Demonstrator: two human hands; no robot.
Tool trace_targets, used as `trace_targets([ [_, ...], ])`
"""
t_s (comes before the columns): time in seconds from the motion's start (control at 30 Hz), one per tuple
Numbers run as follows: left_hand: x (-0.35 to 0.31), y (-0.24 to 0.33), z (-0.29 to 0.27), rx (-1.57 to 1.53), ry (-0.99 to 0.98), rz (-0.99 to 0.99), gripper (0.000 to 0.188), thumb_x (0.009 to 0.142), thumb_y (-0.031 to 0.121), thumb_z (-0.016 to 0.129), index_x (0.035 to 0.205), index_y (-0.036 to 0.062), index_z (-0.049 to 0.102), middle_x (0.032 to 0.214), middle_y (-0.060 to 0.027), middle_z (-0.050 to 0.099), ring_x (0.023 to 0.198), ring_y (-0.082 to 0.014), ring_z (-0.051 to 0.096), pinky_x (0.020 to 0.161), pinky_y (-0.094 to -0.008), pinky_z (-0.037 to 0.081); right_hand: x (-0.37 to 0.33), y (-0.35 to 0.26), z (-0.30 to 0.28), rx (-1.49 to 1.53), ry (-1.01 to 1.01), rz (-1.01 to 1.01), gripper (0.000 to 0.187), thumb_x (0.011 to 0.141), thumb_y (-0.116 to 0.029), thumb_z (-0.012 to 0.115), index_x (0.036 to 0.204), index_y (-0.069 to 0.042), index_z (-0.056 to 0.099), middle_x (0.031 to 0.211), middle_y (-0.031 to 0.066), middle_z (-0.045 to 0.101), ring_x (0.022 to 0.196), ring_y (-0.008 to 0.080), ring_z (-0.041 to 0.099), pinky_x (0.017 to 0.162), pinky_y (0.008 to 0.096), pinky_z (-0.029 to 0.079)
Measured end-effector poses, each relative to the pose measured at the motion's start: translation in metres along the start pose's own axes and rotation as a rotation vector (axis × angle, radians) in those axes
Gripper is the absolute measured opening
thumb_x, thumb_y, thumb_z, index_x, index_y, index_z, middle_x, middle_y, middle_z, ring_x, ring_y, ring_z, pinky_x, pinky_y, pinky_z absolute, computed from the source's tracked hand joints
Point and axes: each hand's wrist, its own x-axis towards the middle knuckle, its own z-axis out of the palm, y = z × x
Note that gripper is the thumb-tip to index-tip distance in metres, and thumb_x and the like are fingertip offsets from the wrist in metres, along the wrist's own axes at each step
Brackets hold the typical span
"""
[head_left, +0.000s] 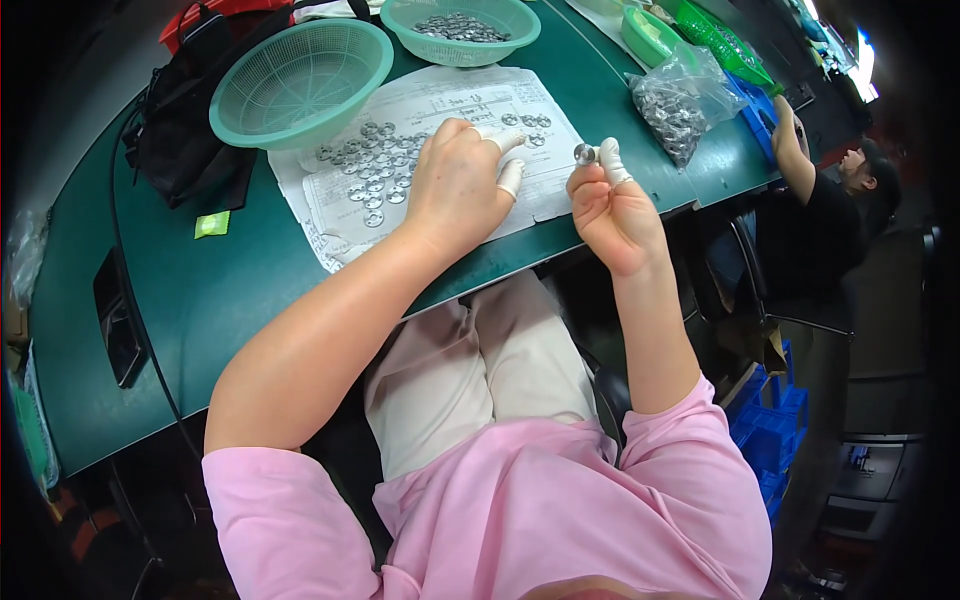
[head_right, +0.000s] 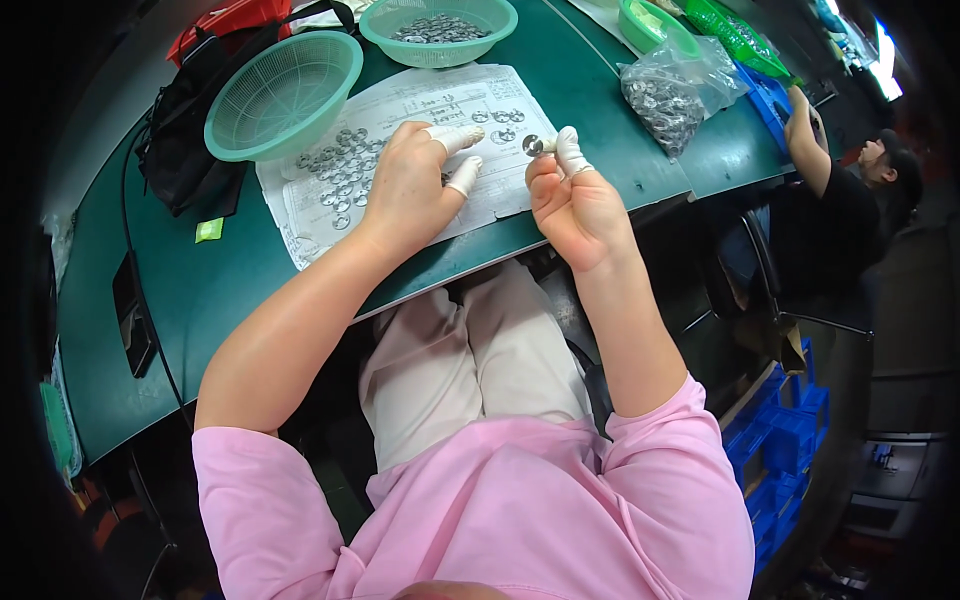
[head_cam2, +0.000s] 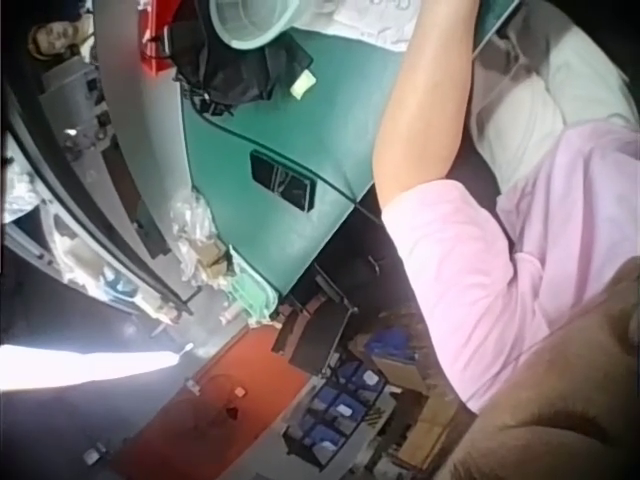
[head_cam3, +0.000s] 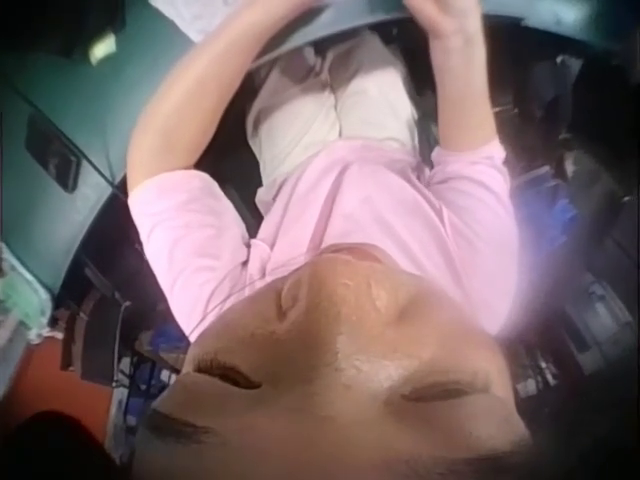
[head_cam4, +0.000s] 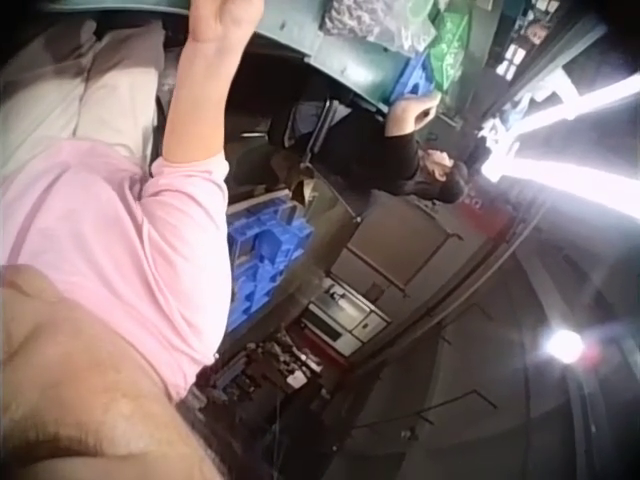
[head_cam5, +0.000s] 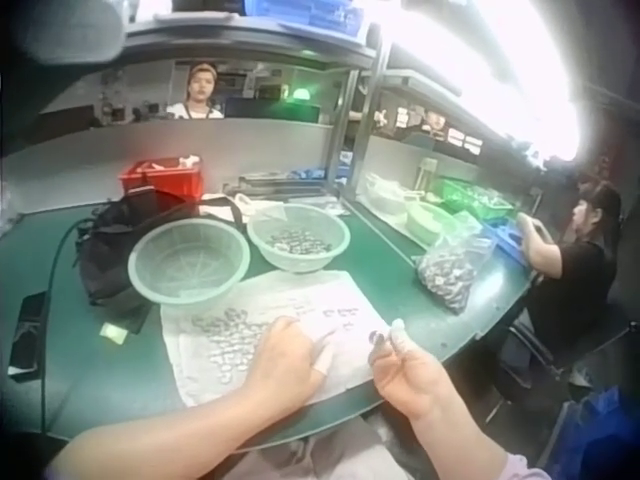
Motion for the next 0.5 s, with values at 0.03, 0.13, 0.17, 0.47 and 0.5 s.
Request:
trace_targets([
  [0.03,0.001,0.001,0.000,-0.003,-0.001,0.000,0.028,0.078,0.020,0.065,0.102,0.0081,0.070,0.084,-0.0113,0.065,0.094,-0.0287,0.055,0.085,-0.0394,0.043,-0.001,0.001,0.000,-0.001,0.003,-0.002,0.023,0.094,-0.022,0.055,0.095,0.001,0.054,0.086,0.0074,0.057,0.074,0.0120,0.053,0.056,0.0187,0.048],
  [0.13,0.001,0.001,0.001,-0.011,-0.016,-0.010,0.028,0.078,0.020,0.065,0.102,0.0086,0.070,0.084,-0.0115,0.065,0.094,-0.0288,0.055,0.085,-0.0395,0.043,-0.005,0.005,0.002,0.145,0.013,0.043,0.024,0.095,-0.021,0.053,0.096,0.003,0.053,0.087,0.0097,0.056,0.077,0.0143,0.053,0.058,0.0203,0.050],
  [0.17,0.000,0.000,0.002,-0.013,-0.019,-0.010,0.028,0.078,0.020,0.065,0.102,0.0086,0.070,0.084,-0.0115,0.065,0.094,-0.0288,0.055,0.085,-0.0395,0.043,-0.005,0.006,0.003,0.147,0.016,0.041,0.024,0.095,-0.021,0.053,0.096,0.003,0.053,0.087,0.0097,0.056,0.077,0.0143,0.053,0.058,0.0203,0.050],
  [0.47,0.000,-0.001,0.004,-0.003,0.009,0.023,0.026,0.077,0.014,0.065,0.102,0.0075,0.069,0.077,-0.0114,0.063,0.091,-0.0298,0.054,0.083,-0.0393,0.044,-0.005,0.012,0.006,0.212,0.028,0.013,0.023,0.094,-0.020,0.055,0.096,0.003,0.053,0.085,0.0098,0.055,0.076,0.0158,0.054,0.059,0.0216,0.052],
  [0.5,0.000,-0.001,0.003,0.004,-0.005,0.015,0.027,0.077,0.017,0.065,0.102,0.0085,0.070,0.079,-0.0116,0.064,0.094,-0.0296,0.054,0.085,-0.0396,0.043,-0.004,0.013,0.005,0.218,0.029,0.016,0.023,0.094,-0.020,0.055,0.096,0.003,0.053,0.085,0.0098,0.055,0.077,0.0158,0.054,0.060,0.0218,0.053],
])
